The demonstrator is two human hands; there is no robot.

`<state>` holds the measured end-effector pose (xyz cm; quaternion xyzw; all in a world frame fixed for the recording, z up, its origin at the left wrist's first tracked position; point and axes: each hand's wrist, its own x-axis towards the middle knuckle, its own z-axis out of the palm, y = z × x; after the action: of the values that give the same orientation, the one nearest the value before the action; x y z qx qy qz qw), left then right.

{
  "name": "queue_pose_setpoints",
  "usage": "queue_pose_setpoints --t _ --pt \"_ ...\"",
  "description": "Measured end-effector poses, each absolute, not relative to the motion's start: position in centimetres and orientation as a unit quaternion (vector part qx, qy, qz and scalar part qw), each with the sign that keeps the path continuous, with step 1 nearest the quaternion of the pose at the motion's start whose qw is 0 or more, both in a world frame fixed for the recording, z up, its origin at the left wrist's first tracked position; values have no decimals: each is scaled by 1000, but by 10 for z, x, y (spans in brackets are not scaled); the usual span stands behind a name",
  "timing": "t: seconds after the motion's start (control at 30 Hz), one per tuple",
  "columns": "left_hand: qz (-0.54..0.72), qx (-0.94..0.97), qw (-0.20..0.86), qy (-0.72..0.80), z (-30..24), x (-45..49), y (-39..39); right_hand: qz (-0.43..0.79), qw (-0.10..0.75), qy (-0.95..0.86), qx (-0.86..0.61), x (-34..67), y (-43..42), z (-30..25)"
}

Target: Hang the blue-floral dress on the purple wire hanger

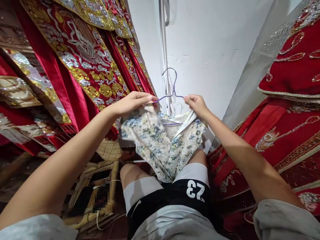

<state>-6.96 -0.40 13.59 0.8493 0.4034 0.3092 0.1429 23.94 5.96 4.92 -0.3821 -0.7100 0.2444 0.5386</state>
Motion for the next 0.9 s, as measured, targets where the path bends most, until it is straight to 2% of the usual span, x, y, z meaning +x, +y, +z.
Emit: queue_pose_setpoints --t 0.27,0.57,0.67,0.77,0.83,0.9 --pt "353 811 -50 465 134 -48 77 168 522 -697 -462 252 119 77" --pt "308 821 -70 476 74 -62 81 96 488 -730 -469 204 83 65" --pt "344 812 -58 468 58 -52 81 5 529 -695 -487 195 69 54" --pt "453 773 -74 438 37 -38 79 -72 597 -678 -423 186 54 24" --pt "555 720 -80 410 10 -27 71 -60 651 -650 -387 173 44 -13" --pt "639 657 -55 396 -29 -14 59 30 709 -584 -394 156 35 -60"
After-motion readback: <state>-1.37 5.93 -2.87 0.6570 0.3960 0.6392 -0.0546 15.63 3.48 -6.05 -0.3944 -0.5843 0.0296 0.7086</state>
